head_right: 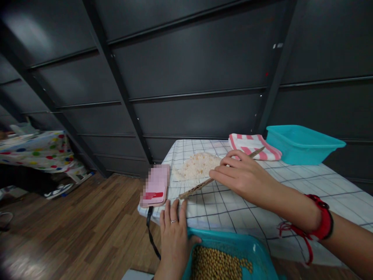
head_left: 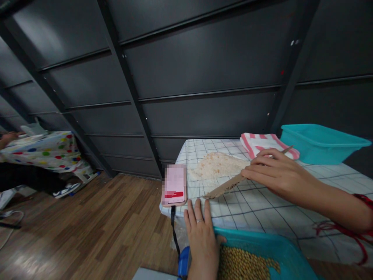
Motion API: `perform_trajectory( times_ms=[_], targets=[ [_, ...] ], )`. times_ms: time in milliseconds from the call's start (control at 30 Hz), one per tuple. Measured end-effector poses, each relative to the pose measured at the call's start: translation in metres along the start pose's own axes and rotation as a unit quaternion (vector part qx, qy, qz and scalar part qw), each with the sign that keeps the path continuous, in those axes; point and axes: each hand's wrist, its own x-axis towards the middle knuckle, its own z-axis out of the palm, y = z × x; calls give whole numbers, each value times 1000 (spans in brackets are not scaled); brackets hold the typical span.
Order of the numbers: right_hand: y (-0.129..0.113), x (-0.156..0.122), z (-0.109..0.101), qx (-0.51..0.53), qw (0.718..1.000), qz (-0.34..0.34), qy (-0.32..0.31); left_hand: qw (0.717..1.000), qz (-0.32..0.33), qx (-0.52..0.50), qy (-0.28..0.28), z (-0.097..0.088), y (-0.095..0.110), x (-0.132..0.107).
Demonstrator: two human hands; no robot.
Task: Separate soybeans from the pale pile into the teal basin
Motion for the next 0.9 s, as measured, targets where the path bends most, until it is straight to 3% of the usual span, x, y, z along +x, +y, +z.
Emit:
perform_trajectory(
  times_ms=[167,467,633,900],
  targets=[
    [4,-3,-3,11,1000,-11,-19,1000,4,5,-6,-5,0,-1],
    [8,-7,-1,30,999,45,-4,1000,2,-8,-12,-12,0,0],
    [5,0,5,21,999,24,-11,1000,7,-14,6,-12,0,0],
    [5,-13,-13,18,1000,13,-17,1000,0,-14,-5,-14,2,3]
  ],
)
